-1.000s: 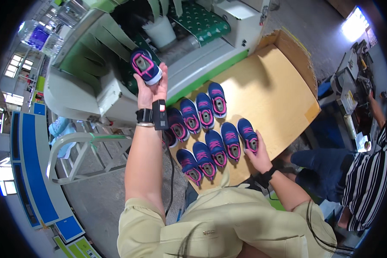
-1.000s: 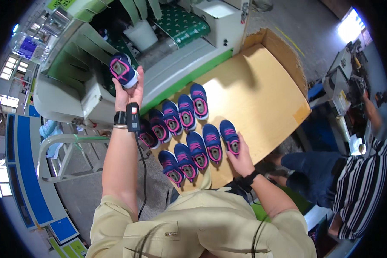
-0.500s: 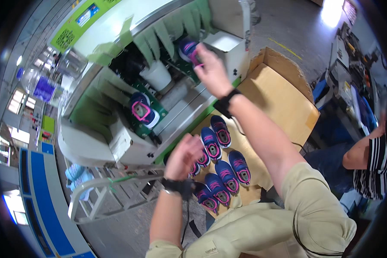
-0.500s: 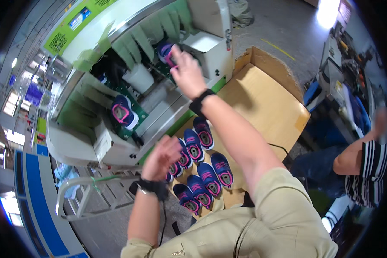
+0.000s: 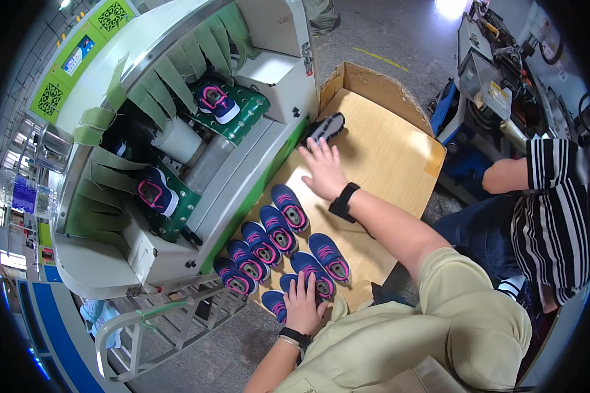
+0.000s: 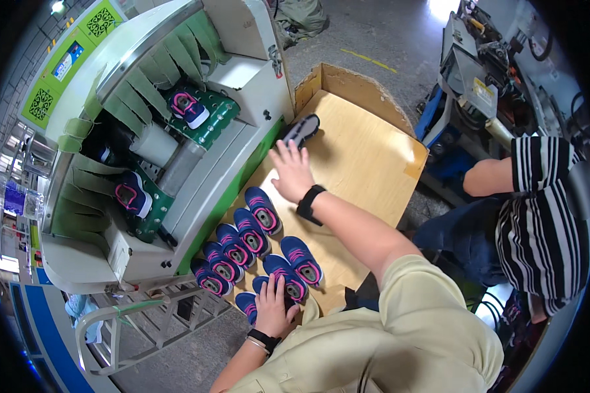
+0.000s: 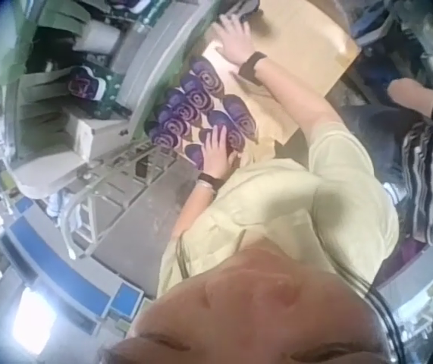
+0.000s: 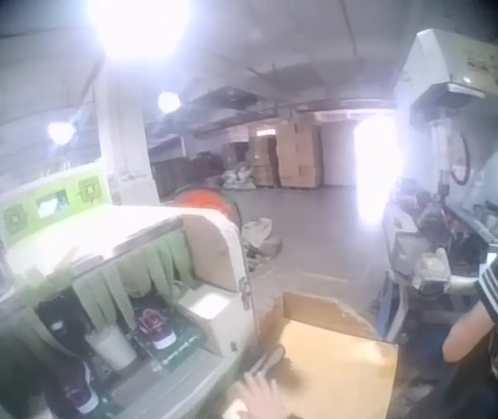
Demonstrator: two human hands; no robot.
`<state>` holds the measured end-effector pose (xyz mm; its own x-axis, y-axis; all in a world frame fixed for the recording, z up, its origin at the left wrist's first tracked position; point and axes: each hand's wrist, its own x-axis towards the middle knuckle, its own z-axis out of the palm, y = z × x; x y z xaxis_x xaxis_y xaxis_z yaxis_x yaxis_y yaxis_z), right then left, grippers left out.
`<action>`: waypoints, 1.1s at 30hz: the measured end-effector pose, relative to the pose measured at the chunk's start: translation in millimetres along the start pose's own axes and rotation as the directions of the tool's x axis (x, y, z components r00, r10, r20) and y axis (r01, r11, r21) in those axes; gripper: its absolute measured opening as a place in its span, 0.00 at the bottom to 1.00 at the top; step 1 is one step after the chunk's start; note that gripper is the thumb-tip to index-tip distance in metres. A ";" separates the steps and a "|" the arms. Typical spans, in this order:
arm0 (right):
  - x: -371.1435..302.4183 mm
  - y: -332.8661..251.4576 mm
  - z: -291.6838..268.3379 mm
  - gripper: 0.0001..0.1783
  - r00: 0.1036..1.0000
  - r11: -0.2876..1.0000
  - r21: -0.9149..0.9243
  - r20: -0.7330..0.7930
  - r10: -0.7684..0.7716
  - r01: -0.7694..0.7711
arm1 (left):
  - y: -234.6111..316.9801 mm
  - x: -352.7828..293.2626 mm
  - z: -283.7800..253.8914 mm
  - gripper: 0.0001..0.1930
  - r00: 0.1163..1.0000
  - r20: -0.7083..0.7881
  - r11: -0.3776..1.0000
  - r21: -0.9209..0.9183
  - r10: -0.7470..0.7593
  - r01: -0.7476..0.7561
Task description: Sorting shoe uppers and placing them into a conveyor-fed machine during manufacturing.
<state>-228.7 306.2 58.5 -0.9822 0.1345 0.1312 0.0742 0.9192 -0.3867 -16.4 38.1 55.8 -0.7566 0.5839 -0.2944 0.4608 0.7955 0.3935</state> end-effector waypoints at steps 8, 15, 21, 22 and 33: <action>13.3 80.4 21.3 0.37 0.985 0.988 -0.154 0.169 0.044 -0.017 | 10.4 4.3 2.7 0.48 1.000 0.003 1.000 -0.004 0.006 -0.006; 9.9 52.0 28.7 0.36 0.841 0.900 0.298 -0.349 0.414 -0.319 | -2.7 -7.9 2.0 0.48 0.995 -0.086 0.998 -0.040 -0.041 0.038; 23.9 152.2 51.5 0.40 0.878 0.857 0.426 -0.239 0.415 -0.289 | 4.1 5.6 4.8 0.48 1.000 -0.029 0.997 -0.072 -0.006 0.004; 18.3 146.5 54.3 0.37 0.894 0.844 0.473 -0.221 0.390 -0.252 | 4.0 2.5 5.1 0.48 1.000 -0.026 0.999 -0.045 -0.005 0.004; -202.6 37.8 28.5 0.30 0.995 0.916 0.389 -0.049 -0.084 0.097 | 1.4 -1.6 15.9 0.52 0.998 -0.060 0.999 -0.053 -0.015 0.012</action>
<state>-31.9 303.2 -8.8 -0.9752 0.0746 0.2084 -0.0944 0.7115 -0.6963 -7.2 40.8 43.0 -0.7899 0.5609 -0.2479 0.4264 0.7929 0.4354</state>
